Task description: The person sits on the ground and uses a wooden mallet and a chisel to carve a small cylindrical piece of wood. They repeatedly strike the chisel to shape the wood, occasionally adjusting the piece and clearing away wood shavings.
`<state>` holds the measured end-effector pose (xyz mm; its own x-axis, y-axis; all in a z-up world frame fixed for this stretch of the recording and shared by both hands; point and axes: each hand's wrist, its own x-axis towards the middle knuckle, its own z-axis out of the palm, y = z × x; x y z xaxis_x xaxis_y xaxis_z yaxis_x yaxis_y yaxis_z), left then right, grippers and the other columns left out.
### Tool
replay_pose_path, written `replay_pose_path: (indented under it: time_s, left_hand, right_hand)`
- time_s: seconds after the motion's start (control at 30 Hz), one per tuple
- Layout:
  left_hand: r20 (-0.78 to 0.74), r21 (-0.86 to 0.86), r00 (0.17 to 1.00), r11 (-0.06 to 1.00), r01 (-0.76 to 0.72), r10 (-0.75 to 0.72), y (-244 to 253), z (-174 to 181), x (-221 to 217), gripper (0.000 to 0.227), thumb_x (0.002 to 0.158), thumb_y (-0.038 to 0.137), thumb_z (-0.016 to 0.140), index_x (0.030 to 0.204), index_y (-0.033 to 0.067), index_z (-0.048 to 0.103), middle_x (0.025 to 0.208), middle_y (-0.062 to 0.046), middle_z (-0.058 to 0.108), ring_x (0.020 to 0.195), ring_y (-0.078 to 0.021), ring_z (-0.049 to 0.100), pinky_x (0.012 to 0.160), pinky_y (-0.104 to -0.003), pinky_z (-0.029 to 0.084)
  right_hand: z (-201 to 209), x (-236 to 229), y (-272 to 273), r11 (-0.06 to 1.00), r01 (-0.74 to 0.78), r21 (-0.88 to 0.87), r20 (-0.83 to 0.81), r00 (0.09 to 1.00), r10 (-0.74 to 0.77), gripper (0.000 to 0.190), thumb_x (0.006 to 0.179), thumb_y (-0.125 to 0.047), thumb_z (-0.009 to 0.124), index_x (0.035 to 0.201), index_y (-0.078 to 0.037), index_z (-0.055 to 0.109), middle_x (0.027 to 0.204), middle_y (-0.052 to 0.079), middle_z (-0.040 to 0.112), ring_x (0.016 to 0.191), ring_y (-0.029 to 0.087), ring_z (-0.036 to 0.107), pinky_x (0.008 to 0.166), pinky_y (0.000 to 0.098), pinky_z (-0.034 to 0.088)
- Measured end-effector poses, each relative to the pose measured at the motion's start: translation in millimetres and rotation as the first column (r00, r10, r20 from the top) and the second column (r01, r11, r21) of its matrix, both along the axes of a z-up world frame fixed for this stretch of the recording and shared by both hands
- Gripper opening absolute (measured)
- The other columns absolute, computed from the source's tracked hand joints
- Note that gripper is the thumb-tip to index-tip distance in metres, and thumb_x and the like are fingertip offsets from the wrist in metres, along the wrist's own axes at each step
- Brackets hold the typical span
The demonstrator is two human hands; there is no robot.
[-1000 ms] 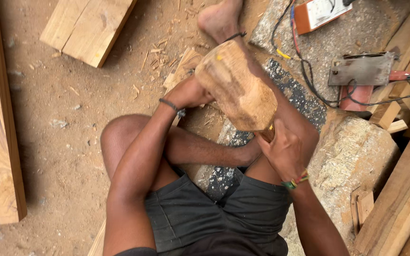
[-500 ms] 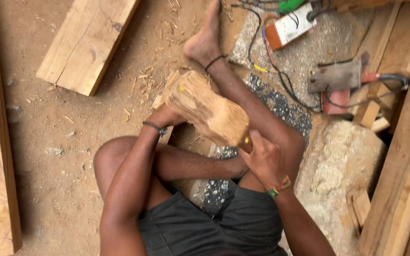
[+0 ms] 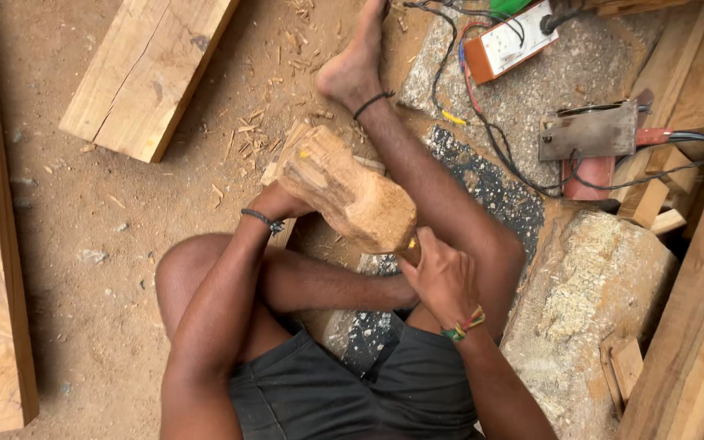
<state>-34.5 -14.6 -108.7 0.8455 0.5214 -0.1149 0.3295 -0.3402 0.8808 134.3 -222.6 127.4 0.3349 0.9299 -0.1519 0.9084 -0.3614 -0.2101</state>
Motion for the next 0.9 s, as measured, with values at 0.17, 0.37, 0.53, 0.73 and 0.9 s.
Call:
replay_pose_path:
  time_s: [0.17, 0.37, 0.53, 0.73, 0.9]
  left_hand:
    - [0.146, -0.254, 0.974, 0.958, -0.133, 0.174, 10.3, 62.2, -11.2, 0.031, 0.089, 0.028, 0.084, 0.101, 0.0062, 0.067, 0.101, -0.011, 0.072, 0.092, -0.0223, 0.069, 0.084, -0.038, 0.058]
    - [0.429, -0.435, 0.784, 0.863, -0.256, 0.449, 27.2, 108.7, -38.5, 0.023, 0.092, 0.016, 0.083, 0.089, 0.0120, 0.061, 0.089, 0.000, 0.070, 0.080, -0.0076, 0.070, 0.068, -0.028, 0.061]
    - [0.294, -0.243, 0.918, 0.950, -0.196, 0.265, 34.5, 107.1, -18.6, 0.023, 0.089, 0.011, 0.085, 0.086, 0.0090, 0.062, 0.082, -0.001, 0.070, 0.073, -0.0096, 0.065, 0.064, -0.027, 0.053]
    - [0.274, -0.170, 0.960, 0.985, -0.003, 0.050, 29.5, 103.3, 9.2, 0.023, 0.084, 0.011, 0.085, 0.082, 0.0073, 0.062, 0.080, -0.004, 0.069, 0.071, -0.0144, 0.066, 0.066, -0.031, 0.052]
    - [0.125, -0.167, 0.992, 0.986, 0.029, -0.008, 27.5, 101.5, 6.0, 0.025, 0.083, 0.017, 0.087, 0.077, 0.0092, 0.064, 0.075, -0.003, 0.072, 0.067, -0.0150, 0.069, 0.061, -0.031, 0.053]
  right_hand:
    - [5.6, 1.7, -18.7, 0.964, 0.183, 0.192, -0.317, 0.941, -0.116, 0.043, 0.078, -0.025, 0.087, 0.102, 0.002, 0.065, 0.086, 0.022, 0.073, 0.080, 0.034, 0.075, 0.064, 0.0430, 0.059]
    - [16.2, 21.1, -77.7, 0.872, 0.487, 0.047, -0.688, 0.649, -0.325, 0.024, 0.087, -0.013, 0.078, 0.097, 0.004, 0.064, 0.070, 0.011, 0.068, 0.060, 0.017, 0.065, 0.053, 0.0310, 0.051]
    - [5.8, 29.9, -104.6, 0.682, 0.679, -0.274, -0.757, 0.285, -0.588, 0.018, 0.090, -0.007, 0.071, 0.099, 0.004, 0.060, 0.061, 0.009, 0.059, 0.050, 0.016, 0.058, 0.046, 0.0296, 0.047]
    - [-5.4, 35.1, -108.1, 0.622, 0.683, -0.382, -0.783, 0.118, -0.611, 0.025, 0.091, -0.007, 0.068, 0.108, 0.005, 0.055, 0.067, 0.008, 0.061, 0.052, 0.015, 0.059, 0.047, 0.0301, 0.049]
    - [-0.8, 42.7, -103.6, 0.721, 0.595, -0.355, -0.793, 0.217, -0.569, 0.022, 0.095, -0.009, 0.067, 0.108, 0.007, 0.058, 0.063, 0.011, 0.062, 0.054, 0.015, 0.061, 0.052, 0.0299, 0.051]
